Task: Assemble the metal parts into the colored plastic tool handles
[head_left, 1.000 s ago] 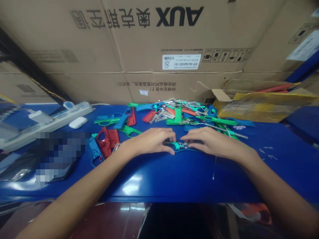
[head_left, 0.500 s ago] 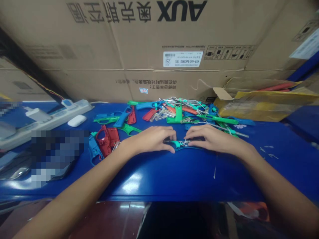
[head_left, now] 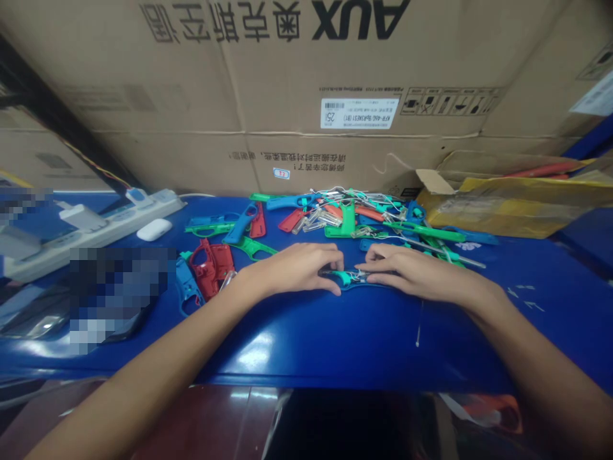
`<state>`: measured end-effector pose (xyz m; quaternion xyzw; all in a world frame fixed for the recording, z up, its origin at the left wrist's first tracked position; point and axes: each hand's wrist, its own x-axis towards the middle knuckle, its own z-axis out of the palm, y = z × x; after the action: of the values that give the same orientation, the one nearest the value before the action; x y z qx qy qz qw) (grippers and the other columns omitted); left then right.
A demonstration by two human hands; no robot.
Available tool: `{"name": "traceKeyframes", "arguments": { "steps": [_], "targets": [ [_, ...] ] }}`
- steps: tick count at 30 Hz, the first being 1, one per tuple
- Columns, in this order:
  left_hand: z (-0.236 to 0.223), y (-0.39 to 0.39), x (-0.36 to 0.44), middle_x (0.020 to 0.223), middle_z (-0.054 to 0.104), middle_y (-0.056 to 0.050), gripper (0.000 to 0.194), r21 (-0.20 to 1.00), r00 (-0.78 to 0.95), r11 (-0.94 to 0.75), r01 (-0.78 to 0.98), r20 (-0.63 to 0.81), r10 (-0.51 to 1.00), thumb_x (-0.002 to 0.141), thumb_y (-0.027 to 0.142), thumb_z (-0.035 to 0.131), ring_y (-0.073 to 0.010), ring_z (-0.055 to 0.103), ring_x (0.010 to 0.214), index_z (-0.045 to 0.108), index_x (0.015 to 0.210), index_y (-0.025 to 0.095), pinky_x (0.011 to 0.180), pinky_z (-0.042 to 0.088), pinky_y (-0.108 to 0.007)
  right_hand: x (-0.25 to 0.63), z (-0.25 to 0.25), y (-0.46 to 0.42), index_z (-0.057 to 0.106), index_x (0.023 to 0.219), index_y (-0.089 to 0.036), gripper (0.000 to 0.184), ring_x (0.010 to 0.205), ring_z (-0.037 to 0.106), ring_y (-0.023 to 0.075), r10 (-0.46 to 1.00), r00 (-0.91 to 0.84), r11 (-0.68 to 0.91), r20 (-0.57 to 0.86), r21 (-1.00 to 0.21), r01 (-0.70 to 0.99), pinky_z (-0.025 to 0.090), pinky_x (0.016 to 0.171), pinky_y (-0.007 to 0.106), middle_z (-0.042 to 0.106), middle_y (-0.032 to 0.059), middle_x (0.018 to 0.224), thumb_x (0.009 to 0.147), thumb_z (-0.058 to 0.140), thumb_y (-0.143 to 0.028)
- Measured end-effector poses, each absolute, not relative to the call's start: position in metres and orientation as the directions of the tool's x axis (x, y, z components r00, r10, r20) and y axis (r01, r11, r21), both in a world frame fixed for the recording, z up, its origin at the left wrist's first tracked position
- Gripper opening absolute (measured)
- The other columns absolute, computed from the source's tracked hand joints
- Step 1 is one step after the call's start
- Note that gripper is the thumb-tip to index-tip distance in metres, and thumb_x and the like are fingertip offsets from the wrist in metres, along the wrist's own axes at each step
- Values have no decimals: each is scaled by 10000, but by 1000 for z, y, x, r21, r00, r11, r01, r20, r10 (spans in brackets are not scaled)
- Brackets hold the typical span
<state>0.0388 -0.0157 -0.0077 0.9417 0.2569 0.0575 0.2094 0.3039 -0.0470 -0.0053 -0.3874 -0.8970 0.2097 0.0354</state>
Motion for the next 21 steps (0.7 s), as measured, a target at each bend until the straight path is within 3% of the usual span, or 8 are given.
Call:
{"name": "traceKeyframes", "arguments": {
  "steps": [4,8,14,17,21],
  "targets": [
    [-8,-16,39,1002,649,-24,322,423,861,-782,458,9,509,887,460,723,-148,597,830,641,1027,181,665,378,-257,301,-5,-49,705,1213,-215,412,983,592,234,710,-701,624,-76,-395,675,473,858,374,600,104,1077,1052,388,-423],
    [-6,-16,39,1002,647,-30,319,418,861,-781,463,-2,509,887,458,722,-151,596,830,643,1012,176,662,377,-257,300,-8,-51,706,1198,-206,397,958,591,233,701,-712,671,-39,-302,677,475,816,364,606,106,1054,1058,381,-388],
    [-7,-16,39,1013,645,-30,318,423,859,-778,466,-4,512,889,460,720,-157,600,846,639,1020,182,676,386,-257,299,-9,-51,740,1122,-206,251,910,643,234,681,-727,728,85,-177,662,476,795,353,680,85,962,1001,542,-304],
    [-7,-15,39,1015,649,-32,313,427,861,-776,465,-13,509,890,460,718,-158,602,850,642,1013,182,673,384,-260,298,-6,-51,769,1044,-220,227,854,648,212,679,-732,727,57,-189,660,474,748,334,689,68,928,996,557,-286],
    [-8,-15,39,1030,655,-41,316,437,860,-771,464,-11,511,890,463,713,-163,606,854,647,1021,182,672,383,-265,298,-6,-50,760,1058,-236,245,893,654,192,677,-734,718,49,-263,644,484,770,324,686,61,1047,1012,534,-319]
  ]
}}
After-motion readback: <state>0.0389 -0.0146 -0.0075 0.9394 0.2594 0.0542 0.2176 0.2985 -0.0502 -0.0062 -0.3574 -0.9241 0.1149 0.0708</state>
